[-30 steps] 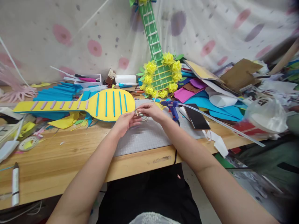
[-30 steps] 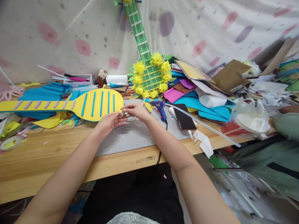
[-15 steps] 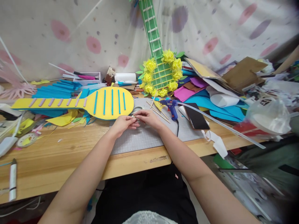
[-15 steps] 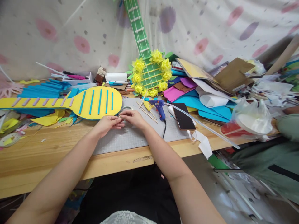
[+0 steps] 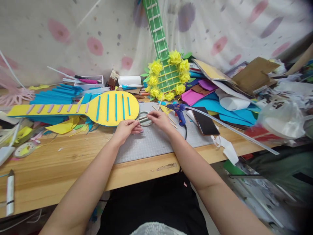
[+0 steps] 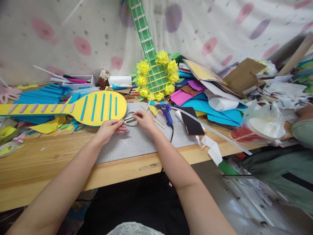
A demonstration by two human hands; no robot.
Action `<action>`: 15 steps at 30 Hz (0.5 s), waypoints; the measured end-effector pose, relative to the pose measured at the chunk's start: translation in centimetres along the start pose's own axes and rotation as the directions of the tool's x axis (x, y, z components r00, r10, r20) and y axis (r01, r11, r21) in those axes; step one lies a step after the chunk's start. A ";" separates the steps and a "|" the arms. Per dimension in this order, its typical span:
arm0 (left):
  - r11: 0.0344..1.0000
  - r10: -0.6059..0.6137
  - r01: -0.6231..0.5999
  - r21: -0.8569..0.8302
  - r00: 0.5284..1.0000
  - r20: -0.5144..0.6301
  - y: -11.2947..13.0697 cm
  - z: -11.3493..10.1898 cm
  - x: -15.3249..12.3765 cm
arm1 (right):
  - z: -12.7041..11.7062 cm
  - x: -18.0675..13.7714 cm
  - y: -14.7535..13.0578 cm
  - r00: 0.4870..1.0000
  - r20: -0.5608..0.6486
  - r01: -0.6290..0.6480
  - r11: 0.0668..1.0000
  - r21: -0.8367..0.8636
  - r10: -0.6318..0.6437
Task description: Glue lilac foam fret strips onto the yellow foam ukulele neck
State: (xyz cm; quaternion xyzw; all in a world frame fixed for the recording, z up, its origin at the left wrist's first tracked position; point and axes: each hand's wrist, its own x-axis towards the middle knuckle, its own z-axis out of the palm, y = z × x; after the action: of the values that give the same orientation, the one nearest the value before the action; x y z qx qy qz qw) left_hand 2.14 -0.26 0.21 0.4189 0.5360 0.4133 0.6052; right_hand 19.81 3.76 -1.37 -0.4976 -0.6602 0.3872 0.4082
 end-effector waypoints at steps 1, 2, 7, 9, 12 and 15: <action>1.000 0.001 -0.001 -0.016 1.000 -0.012 0.1 -0.1 0.0 | -1.0 0.1 0.0 0.997 -0.080 -0.012 0.998 -0.059 0.007; 0.999 0.002 -0.002 -0.036 1.000 -0.019 0.2 -0.2 0.0 | -2.0 0.3 -0.1 0.985 -0.170 -0.036 0.992 -0.118 0.016; 0.986 0.045 -0.047 -0.162 0.999 -0.018 0.6 -0.4 0.0 | -5.6 1.8 -1.9 0.965 -0.251 -0.069 0.852 -0.520 -0.076; 0.977 0.068 -0.071 -0.199 0.997 -0.023 0.7 -0.5 -0.1 | -5.5 3.5 -2.6 0.990 -0.114 -0.019 0.714 -0.700 -0.085; 0.970 0.065 -0.066 -0.233 0.998 -0.013 1.0 -0.5 -0.3 | -4.2 6.7 -2.9 0.999 0.038 0.026 0.450 -0.892 0.017; 0.973 0.029 -0.023 -0.231 0.999 0.020 1.1 -0.7 -0.4 | -3.0 9.2 -2.4 0.979 0.158 0.118 0.279 -0.953 0.128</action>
State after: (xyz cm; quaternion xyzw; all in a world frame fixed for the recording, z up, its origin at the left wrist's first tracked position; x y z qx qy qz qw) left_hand 1.34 -0.21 1.31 0.3578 0.4717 0.4757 0.6505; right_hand 20.22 12.58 3.34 -0.6023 -0.7962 -0.0371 -0.0435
